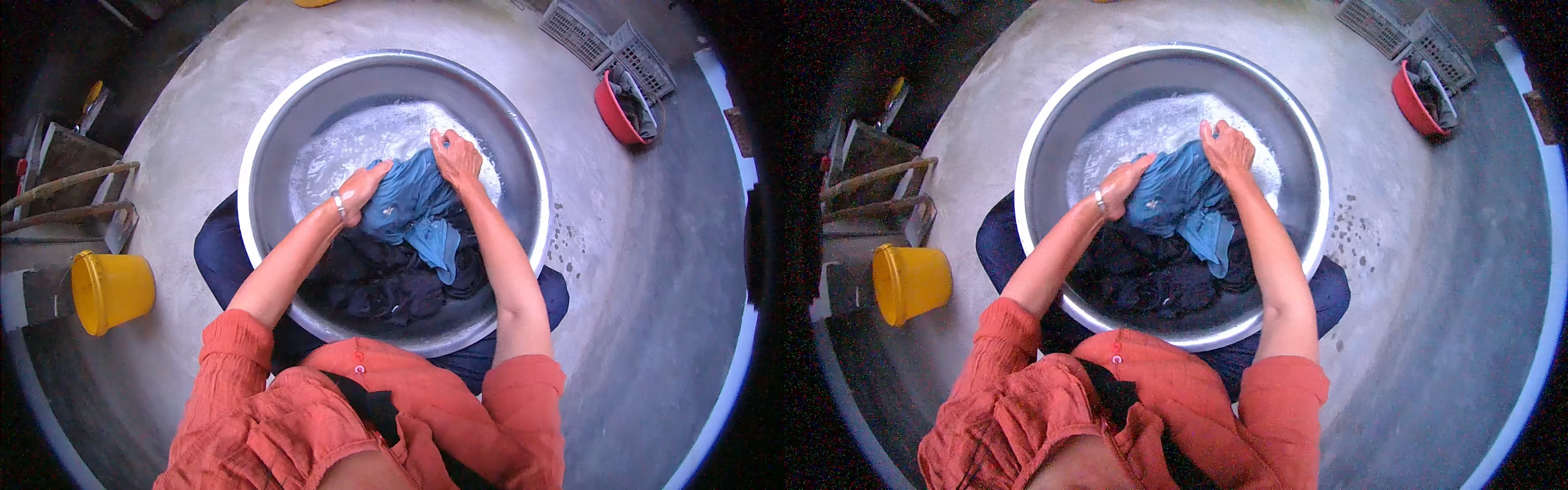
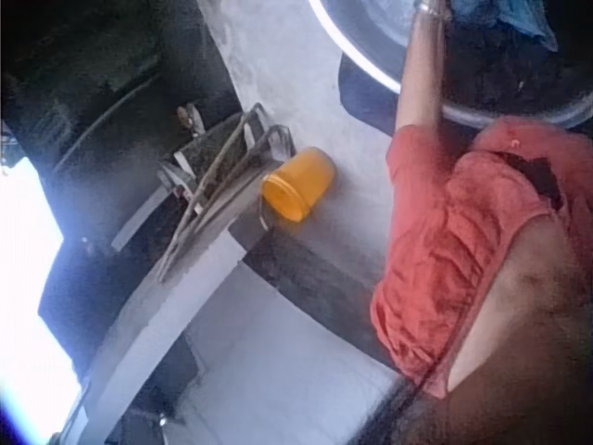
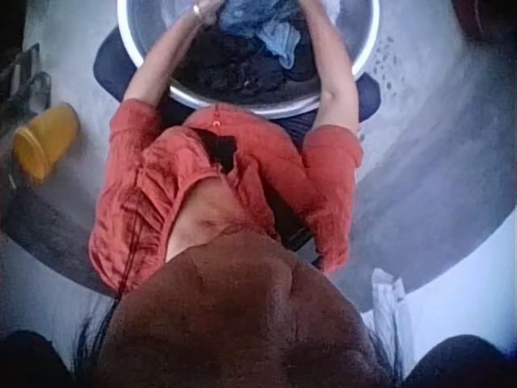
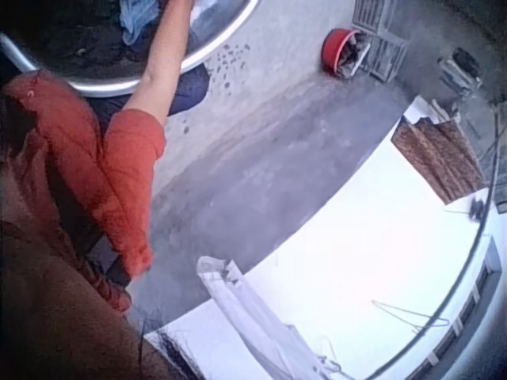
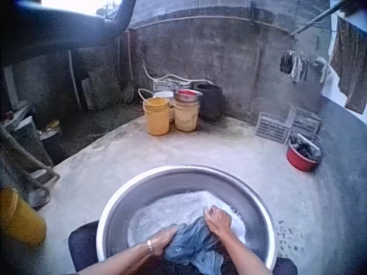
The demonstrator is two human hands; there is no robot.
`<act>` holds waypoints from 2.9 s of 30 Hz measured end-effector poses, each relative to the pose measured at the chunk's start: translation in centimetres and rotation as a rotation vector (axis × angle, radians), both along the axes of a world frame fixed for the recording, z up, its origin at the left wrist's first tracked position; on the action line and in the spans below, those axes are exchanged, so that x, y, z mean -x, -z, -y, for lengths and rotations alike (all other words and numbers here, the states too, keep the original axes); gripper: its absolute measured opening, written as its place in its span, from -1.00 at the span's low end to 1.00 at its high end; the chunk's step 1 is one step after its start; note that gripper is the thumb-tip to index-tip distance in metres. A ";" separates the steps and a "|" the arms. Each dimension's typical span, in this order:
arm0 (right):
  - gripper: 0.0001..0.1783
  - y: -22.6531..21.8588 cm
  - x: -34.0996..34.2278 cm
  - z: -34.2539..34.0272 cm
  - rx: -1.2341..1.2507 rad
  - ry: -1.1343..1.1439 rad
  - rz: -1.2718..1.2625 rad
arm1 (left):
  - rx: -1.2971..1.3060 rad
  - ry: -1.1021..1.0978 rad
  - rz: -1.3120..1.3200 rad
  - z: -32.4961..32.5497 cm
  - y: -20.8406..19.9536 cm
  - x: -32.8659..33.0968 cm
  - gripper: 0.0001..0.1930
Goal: The person washes a blue shirt by hand in a large metal basin filled with soapy water. They repeatedly scrub, squeeze, and wring the garment, occasionally lifting it to inspect it before submerging it again. Other dark clothes are visible in the basin but are not actively handled.
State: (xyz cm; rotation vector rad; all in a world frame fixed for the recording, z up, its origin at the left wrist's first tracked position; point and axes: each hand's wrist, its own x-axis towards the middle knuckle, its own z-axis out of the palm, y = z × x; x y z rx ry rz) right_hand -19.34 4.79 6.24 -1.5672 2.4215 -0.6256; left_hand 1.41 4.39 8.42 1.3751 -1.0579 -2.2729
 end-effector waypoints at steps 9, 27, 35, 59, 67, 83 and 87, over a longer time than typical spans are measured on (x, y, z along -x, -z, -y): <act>-0.73 -6.6 -2.1 5.2 0.530 -0.304 0.395 | -0.088 0.347 0.126 -6.4 -3.5 -6.4 -0.49; -0.53 -0.3 -3.2 -2.1 -0.018 -0.324 0.984 | 0.182 -0.221 0.266 4.7 10.3 -1.5 -0.50; -0.22 4.2 3.4 0.6 -0.089 0.329 0.196 | 0.379 -0.147 0.449 4.4 8.4 -3.8 -0.01; -0.57 7.3 2.6 0.3 0.063 0.219 -0.035 | 0.147 -0.365 -0.176 2.6 8.4 0.5 -0.69; -0.64 7.0 -7.5 -0.9 0.288 -0.081 0.405 | -0.014 -0.297 -0.433 2.4 7.7 0.3 -0.28; -0.47 5.1 -0.4 -0.2 -0.054 0.128 -0.137 | -0.094 -0.324 -0.433 1.8 7.4 0.0 -0.56; -0.35 5.7 -1.5 -1.0 -0.093 0.165 0.067 | -0.213 -0.263 -0.456 2.1 6.3 -0.7 -0.36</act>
